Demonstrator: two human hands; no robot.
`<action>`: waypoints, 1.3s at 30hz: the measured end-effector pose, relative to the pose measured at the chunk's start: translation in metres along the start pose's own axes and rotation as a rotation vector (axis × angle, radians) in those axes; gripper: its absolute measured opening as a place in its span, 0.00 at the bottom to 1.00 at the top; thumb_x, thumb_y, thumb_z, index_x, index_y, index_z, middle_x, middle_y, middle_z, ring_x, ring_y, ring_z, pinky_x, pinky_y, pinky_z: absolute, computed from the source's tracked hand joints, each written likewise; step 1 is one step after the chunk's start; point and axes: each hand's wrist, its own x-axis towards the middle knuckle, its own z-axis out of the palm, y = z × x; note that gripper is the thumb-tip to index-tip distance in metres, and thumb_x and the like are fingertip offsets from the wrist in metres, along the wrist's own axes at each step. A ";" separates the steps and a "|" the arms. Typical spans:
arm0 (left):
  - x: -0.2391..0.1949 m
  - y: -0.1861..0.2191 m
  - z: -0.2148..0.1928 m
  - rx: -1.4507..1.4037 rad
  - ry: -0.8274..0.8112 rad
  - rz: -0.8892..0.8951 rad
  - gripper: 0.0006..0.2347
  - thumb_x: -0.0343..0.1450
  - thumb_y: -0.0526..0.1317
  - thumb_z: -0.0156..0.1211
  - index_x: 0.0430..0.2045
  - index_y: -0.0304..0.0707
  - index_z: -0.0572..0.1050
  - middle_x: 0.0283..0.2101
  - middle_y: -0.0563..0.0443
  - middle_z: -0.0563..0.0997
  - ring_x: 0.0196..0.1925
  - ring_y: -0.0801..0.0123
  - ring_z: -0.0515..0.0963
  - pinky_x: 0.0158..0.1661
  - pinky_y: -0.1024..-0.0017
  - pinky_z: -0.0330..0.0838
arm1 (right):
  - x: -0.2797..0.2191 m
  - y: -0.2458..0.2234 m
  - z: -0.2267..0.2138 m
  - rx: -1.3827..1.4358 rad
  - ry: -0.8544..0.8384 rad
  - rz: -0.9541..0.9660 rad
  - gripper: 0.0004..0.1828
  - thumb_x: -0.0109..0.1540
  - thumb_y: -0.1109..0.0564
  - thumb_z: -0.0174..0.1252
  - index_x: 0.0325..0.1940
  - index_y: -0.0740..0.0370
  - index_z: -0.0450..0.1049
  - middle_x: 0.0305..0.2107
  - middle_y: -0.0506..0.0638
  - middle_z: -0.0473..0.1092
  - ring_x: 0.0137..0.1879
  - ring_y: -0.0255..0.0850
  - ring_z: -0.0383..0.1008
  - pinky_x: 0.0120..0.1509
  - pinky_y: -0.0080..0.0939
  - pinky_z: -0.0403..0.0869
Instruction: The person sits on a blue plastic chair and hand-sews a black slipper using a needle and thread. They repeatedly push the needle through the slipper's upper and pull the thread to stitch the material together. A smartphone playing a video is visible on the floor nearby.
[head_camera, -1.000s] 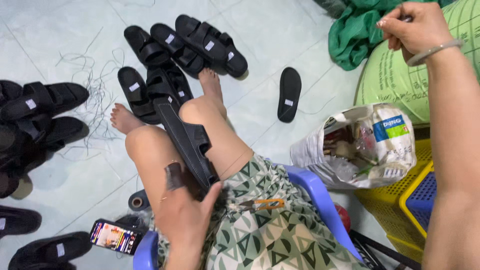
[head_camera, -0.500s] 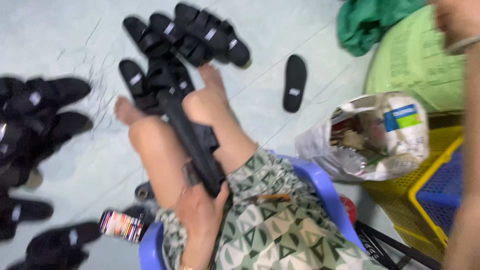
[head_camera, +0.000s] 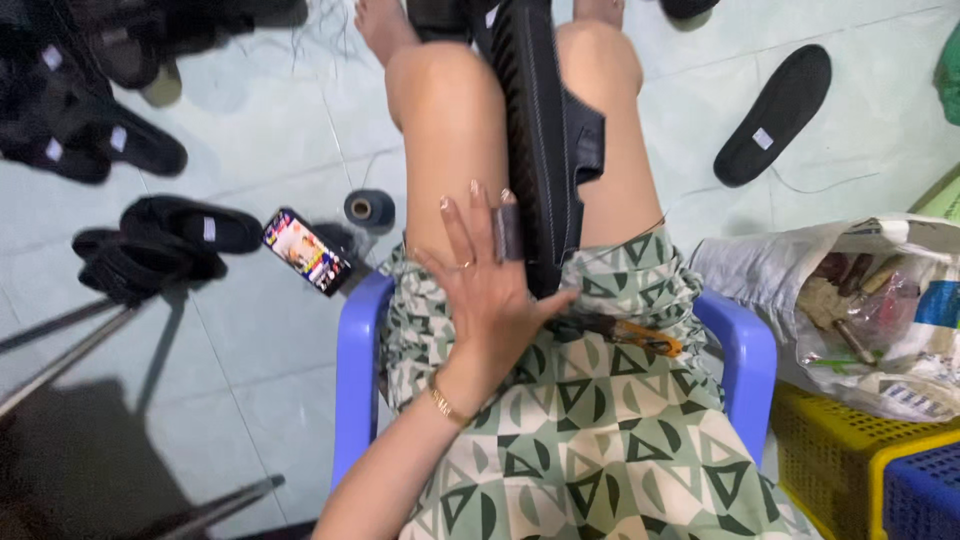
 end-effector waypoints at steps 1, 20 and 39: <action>0.002 0.001 0.003 0.142 -0.139 0.010 0.58 0.56 0.83 0.51 0.71 0.41 0.43 0.73 0.34 0.36 0.74 0.36 0.40 0.54 0.21 0.48 | -0.015 -0.024 0.024 -0.040 -0.034 -0.009 0.22 0.64 0.47 0.51 0.63 0.42 0.64 0.52 0.49 0.69 0.48 0.46 0.73 0.52 0.51 0.72; 0.008 0.012 -0.008 -0.343 0.049 -0.015 0.40 0.52 0.50 0.60 0.61 0.24 0.66 0.72 0.29 0.39 0.75 0.37 0.37 0.60 0.20 0.37 | -0.020 -0.082 0.099 -0.580 0.147 -0.771 0.31 0.64 0.53 0.58 0.69 0.26 0.62 0.21 0.40 0.59 0.17 0.37 0.57 0.13 0.44 0.59; 0.011 0.016 -0.011 -0.337 -0.066 -0.047 0.41 0.52 0.51 0.61 0.61 0.26 0.61 0.73 0.34 0.35 0.75 0.39 0.32 0.61 0.21 0.35 | -0.023 -0.093 0.091 -0.822 0.201 -0.801 0.30 0.63 0.48 0.60 0.69 0.28 0.63 0.18 0.41 0.56 0.13 0.36 0.54 0.14 0.41 0.58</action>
